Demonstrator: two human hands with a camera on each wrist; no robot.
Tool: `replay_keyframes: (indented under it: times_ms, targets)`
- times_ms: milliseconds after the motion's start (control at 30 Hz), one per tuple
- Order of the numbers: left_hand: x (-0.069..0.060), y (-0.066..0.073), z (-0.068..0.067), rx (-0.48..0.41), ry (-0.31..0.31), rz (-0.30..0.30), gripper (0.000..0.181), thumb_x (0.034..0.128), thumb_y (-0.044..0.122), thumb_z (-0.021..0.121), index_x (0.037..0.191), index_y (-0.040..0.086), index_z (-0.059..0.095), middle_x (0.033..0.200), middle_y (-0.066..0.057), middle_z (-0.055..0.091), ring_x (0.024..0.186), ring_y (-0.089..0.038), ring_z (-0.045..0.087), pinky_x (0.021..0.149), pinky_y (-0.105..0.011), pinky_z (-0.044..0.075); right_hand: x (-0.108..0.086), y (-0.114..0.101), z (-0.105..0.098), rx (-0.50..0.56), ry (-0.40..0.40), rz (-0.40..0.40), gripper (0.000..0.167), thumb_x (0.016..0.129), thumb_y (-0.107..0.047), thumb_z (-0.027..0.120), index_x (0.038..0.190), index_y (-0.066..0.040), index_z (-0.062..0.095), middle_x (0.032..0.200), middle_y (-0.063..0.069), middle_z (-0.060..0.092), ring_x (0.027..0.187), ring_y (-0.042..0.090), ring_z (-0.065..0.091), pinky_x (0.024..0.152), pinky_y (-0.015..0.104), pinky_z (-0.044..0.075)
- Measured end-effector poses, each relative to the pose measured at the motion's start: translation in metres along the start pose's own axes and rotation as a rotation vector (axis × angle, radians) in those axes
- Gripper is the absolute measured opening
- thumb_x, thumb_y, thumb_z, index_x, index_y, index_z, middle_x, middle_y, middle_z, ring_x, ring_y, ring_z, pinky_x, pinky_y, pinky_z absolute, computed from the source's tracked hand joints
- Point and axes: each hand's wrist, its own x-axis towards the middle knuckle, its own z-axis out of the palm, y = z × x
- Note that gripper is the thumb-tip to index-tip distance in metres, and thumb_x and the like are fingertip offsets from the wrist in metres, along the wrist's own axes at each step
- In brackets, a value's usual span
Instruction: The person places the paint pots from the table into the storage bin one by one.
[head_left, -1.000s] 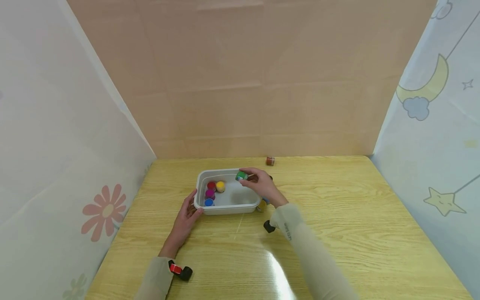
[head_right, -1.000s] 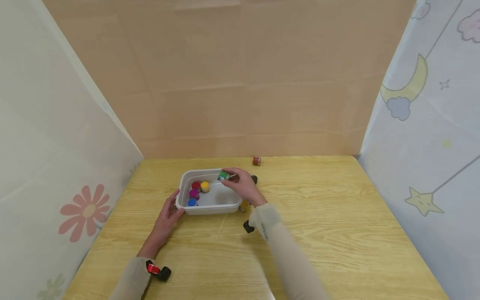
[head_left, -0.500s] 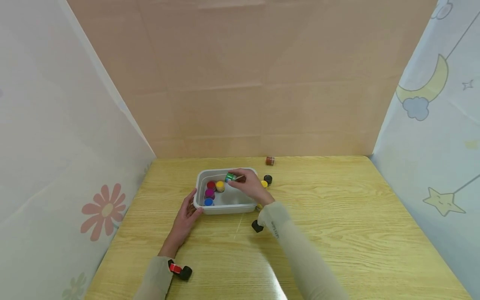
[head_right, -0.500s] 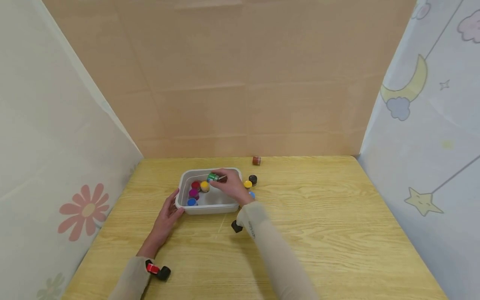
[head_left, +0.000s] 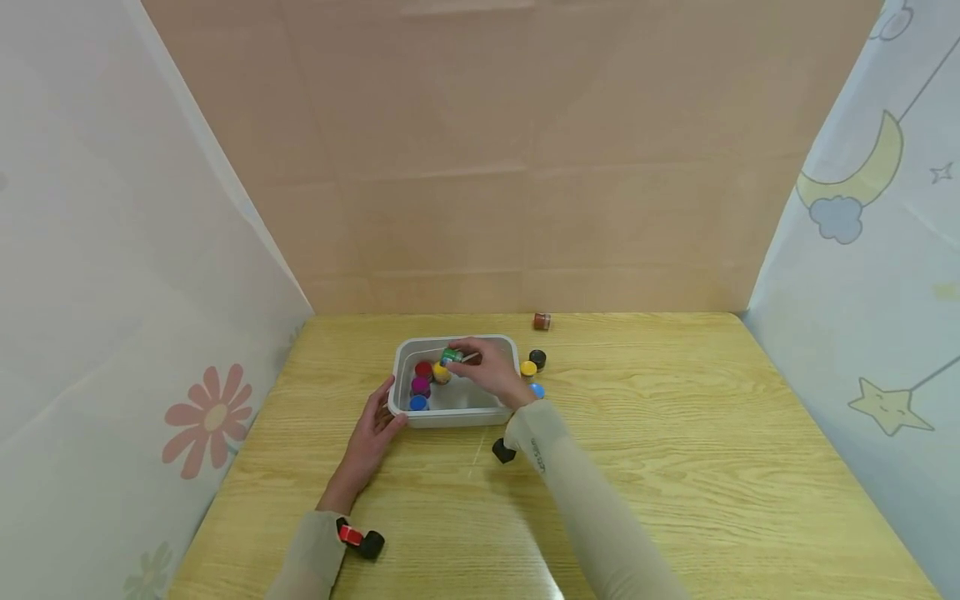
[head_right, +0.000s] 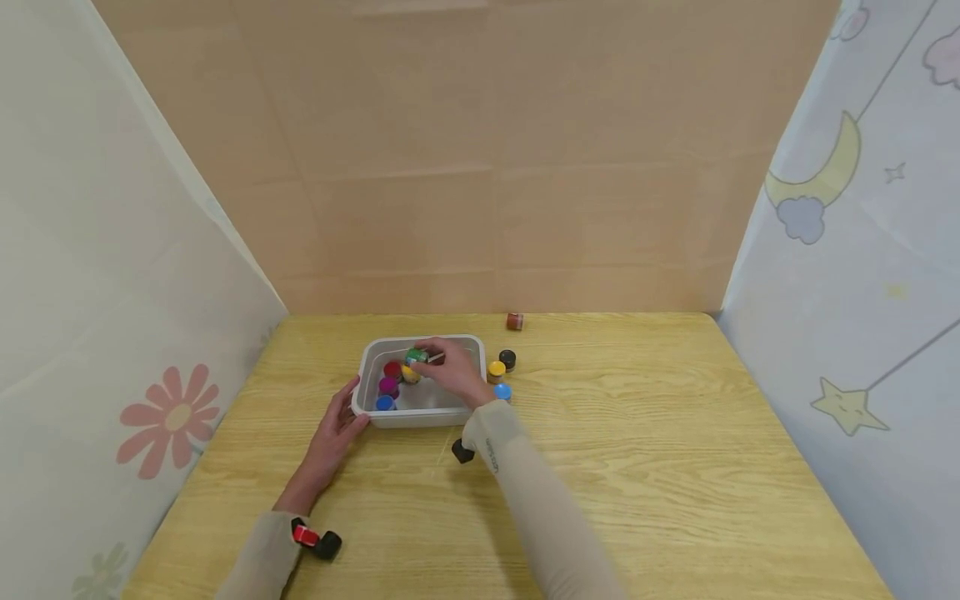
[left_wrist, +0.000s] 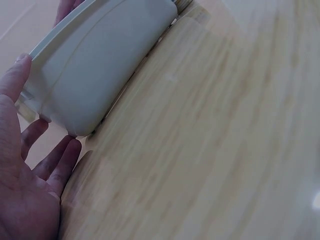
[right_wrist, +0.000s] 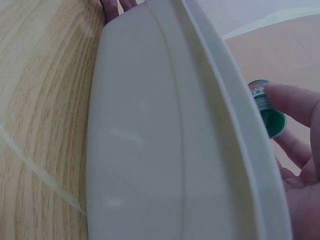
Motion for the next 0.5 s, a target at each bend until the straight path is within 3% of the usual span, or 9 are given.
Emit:
replay_keyframes:
  times_ms: [67, 333, 500]
  targets:
    - [0.0, 0.0, 0.0, -0.002, -0.001, 0.014, 0.07, 0.1043, 0.023, 0.064, 0.164, 0.029, 0.028, 0.166, -0.015, 0.034, 0.146, -0.037, 0.044, 0.102, -0.009, 0.042, 0.001, 0.0, 0.002, -0.014, 0.006, 0.01, 0.04, 0.099, -0.022, 0.073, 0.137, -0.011, 0.066, 0.128, 0.011, 0.067, 0.109, 0.025, 0.066, 0.094, 0.042, 0.058]
    - [0.0, 0.0, 0.0, -0.002, -0.004, 0.02, 0.07, 0.1045, 0.022, 0.064, 0.164, 0.03, 0.028, 0.164, -0.017, 0.038, 0.144, -0.039, 0.046, 0.101, -0.01, 0.044, 0.005, 0.003, 0.009, 0.009, -0.013, 0.05, 0.038, 0.097, -0.02, 0.075, 0.132, -0.009, 0.066, 0.125, 0.012, 0.066, 0.106, 0.024, 0.065, 0.096, 0.052, 0.055]
    - [0.0, 0.0, 0.001, -0.011, -0.004, 0.012, 0.07, 0.1043, 0.023, 0.064, 0.164, 0.032, 0.029, 0.163, -0.017, 0.039, 0.143, -0.039, 0.048, 0.1, -0.011, 0.045, 0.007, 0.006, 0.012, -0.005, -0.016, 0.056, 0.037, 0.095, -0.019, 0.076, 0.129, -0.008, 0.065, 0.122, 0.012, 0.067, 0.104, 0.022, 0.065, 0.088, 0.037, 0.057]
